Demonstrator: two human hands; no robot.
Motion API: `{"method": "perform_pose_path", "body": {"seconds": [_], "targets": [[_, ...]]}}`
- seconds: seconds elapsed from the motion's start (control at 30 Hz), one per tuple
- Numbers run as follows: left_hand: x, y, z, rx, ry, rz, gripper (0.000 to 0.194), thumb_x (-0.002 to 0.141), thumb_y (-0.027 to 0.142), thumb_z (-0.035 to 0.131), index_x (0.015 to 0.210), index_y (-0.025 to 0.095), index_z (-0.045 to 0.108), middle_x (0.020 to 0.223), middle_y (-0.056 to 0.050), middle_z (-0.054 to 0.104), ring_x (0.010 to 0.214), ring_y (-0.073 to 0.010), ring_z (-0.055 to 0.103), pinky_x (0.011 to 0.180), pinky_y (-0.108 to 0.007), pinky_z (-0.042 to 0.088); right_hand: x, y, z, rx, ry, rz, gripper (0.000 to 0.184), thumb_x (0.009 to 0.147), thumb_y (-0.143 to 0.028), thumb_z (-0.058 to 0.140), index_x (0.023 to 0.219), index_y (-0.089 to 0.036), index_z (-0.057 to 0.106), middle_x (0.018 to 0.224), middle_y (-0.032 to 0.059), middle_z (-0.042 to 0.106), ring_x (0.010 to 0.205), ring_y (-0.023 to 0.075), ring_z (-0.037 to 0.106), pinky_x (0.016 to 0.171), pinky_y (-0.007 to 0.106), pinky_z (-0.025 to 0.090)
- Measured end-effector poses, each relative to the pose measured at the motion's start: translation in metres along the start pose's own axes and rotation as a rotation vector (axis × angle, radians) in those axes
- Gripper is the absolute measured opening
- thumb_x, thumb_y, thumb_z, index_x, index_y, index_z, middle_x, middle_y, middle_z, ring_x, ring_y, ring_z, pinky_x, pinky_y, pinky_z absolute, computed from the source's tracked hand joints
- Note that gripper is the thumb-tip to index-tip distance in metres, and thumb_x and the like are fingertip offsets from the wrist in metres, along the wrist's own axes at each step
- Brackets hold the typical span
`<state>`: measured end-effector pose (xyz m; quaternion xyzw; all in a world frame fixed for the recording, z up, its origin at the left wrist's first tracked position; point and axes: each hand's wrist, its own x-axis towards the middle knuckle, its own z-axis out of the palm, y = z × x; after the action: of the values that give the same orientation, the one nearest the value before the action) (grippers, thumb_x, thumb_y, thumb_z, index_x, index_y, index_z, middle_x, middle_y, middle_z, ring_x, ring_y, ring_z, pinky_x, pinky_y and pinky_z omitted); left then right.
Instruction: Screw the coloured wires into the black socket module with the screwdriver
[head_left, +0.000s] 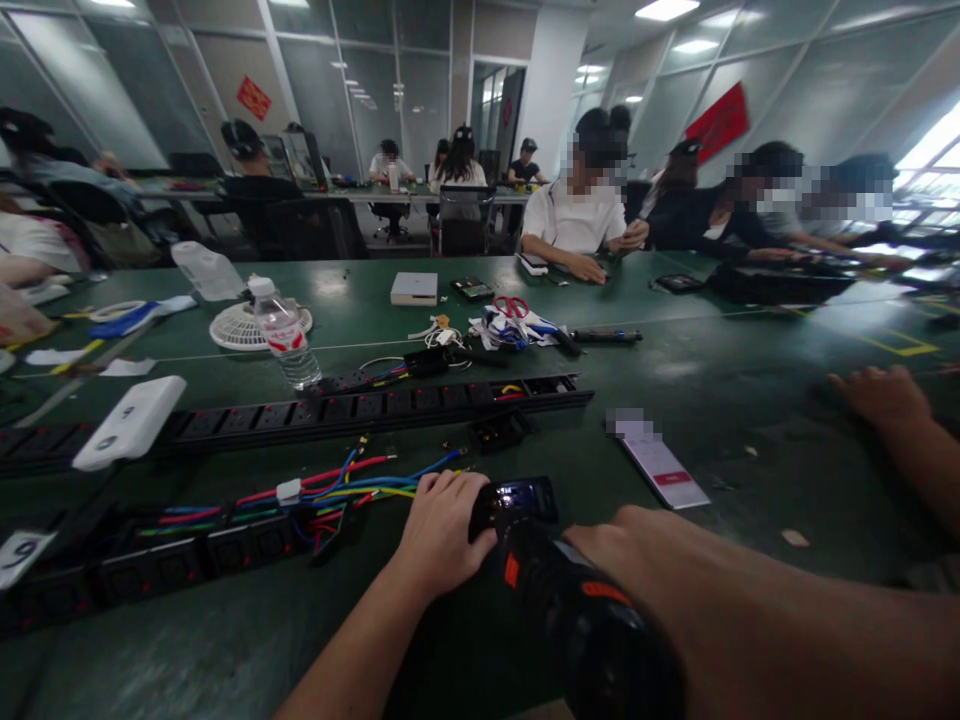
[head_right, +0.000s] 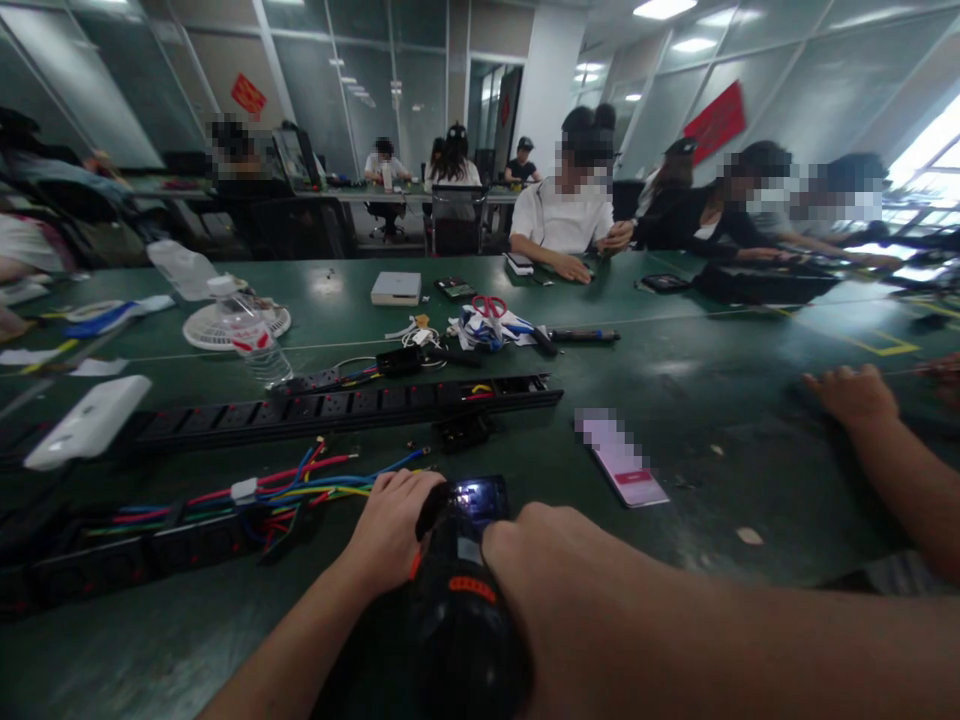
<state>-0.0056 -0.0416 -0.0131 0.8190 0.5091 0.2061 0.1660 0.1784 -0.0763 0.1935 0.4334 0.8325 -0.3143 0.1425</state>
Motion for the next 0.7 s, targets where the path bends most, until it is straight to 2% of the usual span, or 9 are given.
{"method": "perform_pose_path", "body": {"seconds": [0.1, 0.23, 0.33, 0.43, 0.53, 0.7], "targets": [[0.0, 0.0, 0.001, -0.006, 0.005, 0.005, 0.044, 0.078, 0.025, 0.066, 0.121, 0.025, 0.055, 0.123, -0.006, 0.066, 0.113, -0.0273, 0.054, 0.099, -0.043, 0.034, 0.0, 0.0, 0.002, -0.051, -0.038, 0.045, 0.017, 0.074, -0.032, 0.074, 0.069, -0.018, 0.064, 0.061, 0.0002, 0.064, 0.049, 0.0141, 0.058, 0.045, 0.021, 0.043], [0.0, -0.001, 0.003, -0.002, 0.018, 0.023, 0.042, 0.079, 0.027, 0.066, 0.12, 0.025, 0.055, 0.123, -0.006, 0.066, 0.113, -0.0273, 0.055, 0.099, -0.043, 0.034, -0.002, 0.004, 0.008, -0.077, 0.027, 0.032, 0.022, 0.077, -0.037, 0.072, 0.069, -0.018, 0.064, 0.063, 0.0014, 0.064, 0.052, 0.0153, 0.06, 0.047, 0.023, 0.045], [0.0, -0.003, 0.005, 0.012, 0.031, 0.033, 0.044, 0.079, 0.026, 0.065, 0.121, 0.025, 0.055, 0.124, -0.006, 0.066, 0.112, -0.0267, 0.055, 0.099, -0.043, 0.034, -0.002, 0.006, 0.009, -0.054, 0.016, 0.005, 0.022, 0.076, -0.036, 0.072, 0.068, -0.018, 0.063, 0.065, 0.0022, 0.066, 0.057, 0.017, 0.063, 0.051, 0.023, 0.049], [0.0, -0.003, 0.005, 0.02, 0.035, 0.037, 0.042, 0.079, 0.025, 0.064, 0.12, 0.024, 0.056, 0.123, -0.006, 0.066, 0.111, -0.0268, 0.056, 0.099, -0.043, 0.034, -0.002, 0.003, 0.007, 0.128, -0.06, -0.016, 0.014, 0.076, -0.026, 0.071, 0.067, -0.018, 0.063, 0.072, 0.0015, 0.07, 0.063, 0.0157, 0.066, 0.057, 0.021, 0.052], [0.0, -0.001, 0.005, 0.013, 0.035, 0.038, 0.04, 0.08, 0.028, 0.065, 0.119, 0.025, 0.056, 0.122, -0.006, 0.067, 0.112, -0.0274, 0.056, 0.099, -0.044, 0.035, -0.003, -0.003, 0.006, 0.278, -0.098, -0.051, 0.006, 0.082, -0.019, 0.063, 0.077, -0.021, 0.066, 0.081, -0.003, 0.073, 0.066, 0.0118, 0.068, 0.06, 0.018, 0.052], [-0.001, -0.001, 0.005, 0.022, 0.039, 0.035, 0.043, 0.079, 0.028, 0.066, 0.121, 0.025, 0.056, 0.124, -0.006, 0.066, 0.112, -0.0284, 0.056, 0.099, -0.045, 0.035, -0.007, -0.005, 0.007, 0.273, -0.124, -0.048, 0.005, 0.084, -0.027, 0.064, 0.084, -0.025, 0.07, 0.081, -0.0061, 0.074, 0.062, 0.0111, 0.067, 0.054, 0.018, 0.05]]}}
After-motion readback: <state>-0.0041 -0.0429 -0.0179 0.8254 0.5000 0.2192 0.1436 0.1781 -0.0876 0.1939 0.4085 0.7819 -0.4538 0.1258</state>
